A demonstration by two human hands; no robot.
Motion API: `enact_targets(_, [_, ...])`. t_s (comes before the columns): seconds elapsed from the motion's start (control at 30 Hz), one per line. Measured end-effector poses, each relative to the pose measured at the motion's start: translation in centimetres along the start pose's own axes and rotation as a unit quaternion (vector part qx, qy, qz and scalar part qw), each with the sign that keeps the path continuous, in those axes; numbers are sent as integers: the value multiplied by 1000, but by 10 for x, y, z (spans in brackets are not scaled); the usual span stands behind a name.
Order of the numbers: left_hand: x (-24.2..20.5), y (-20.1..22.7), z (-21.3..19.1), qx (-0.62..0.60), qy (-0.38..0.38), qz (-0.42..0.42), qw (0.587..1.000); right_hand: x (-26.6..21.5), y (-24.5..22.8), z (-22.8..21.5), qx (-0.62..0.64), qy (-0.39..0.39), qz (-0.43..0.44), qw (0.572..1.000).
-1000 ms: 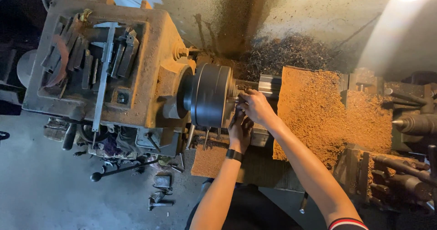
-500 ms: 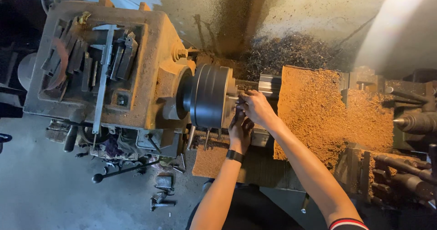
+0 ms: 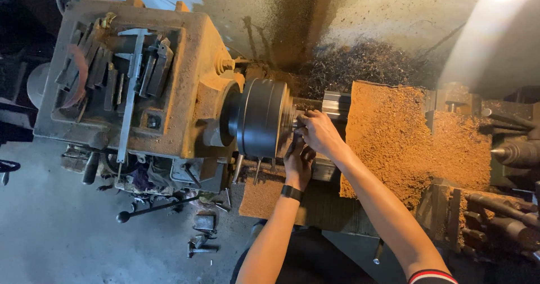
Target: The person operates a lathe to machine a cylindrical metal part, then removes it and walks to a workbench. At the bench, they assemble the machined part with other metal components, including a larger cylindrical housing and small rings, using a hammer to tap pieces into place and a cloth to wipe the assembly.
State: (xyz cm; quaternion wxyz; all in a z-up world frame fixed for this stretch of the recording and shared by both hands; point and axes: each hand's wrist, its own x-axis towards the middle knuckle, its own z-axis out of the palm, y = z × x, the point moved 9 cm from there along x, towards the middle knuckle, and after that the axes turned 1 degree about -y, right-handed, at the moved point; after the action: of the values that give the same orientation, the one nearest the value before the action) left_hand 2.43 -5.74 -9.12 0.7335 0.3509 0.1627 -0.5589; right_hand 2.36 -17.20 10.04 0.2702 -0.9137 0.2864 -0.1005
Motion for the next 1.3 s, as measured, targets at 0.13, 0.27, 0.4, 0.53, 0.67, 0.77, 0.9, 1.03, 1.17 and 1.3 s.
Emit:
enact_targets(0.13, [-8, 4, 5, 11, 49, -18, 999, 0, 2, 4, 5, -5, 1, 1000])
enact_targets(0.27, [-13, 9, 10, 33, 52, -10, 998, -1, 6, 6, 5, 0, 3, 1000])
enact_targets(0.4, [-4, 2, 1, 25, 21, -6, 999, -1, 3, 0, 8, 17, -4, 1000])
enact_targets(0.53, [-15, 9, 9, 25, 56, -15, 998, -2, 9, 7, -12, 8, 4, 1000])
enact_targets(0.67, [-16, 11, 11, 38, 63, -13, 997, 0, 3, 1, -10, 16, -2, 1000])
enact_targets(0.77, [-11, 10, 8, 49, 22, -2, 999, -6, 15, 8, 3, 20, 33, 999])
enact_targets(0.9, [-52, 27, 32, 155, -6, 1, 988, -48, 9, -18, 87, 72, 207, 972])
enact_targets(1.03, [-81, 27, -21, 392, -95, 120, 907, -151, 3, 1, 229, 144, 345, 899])
enact_targets(1.17, [-193, 143, -5, 601, -193, 279, 724, -200, -56, 27, 314, 164, 322, 878])
enact_targets(1.3, [-189, 301, -84, 754, 232, 462, 405, -186, -148, 32, 309, 161, 207, 914])
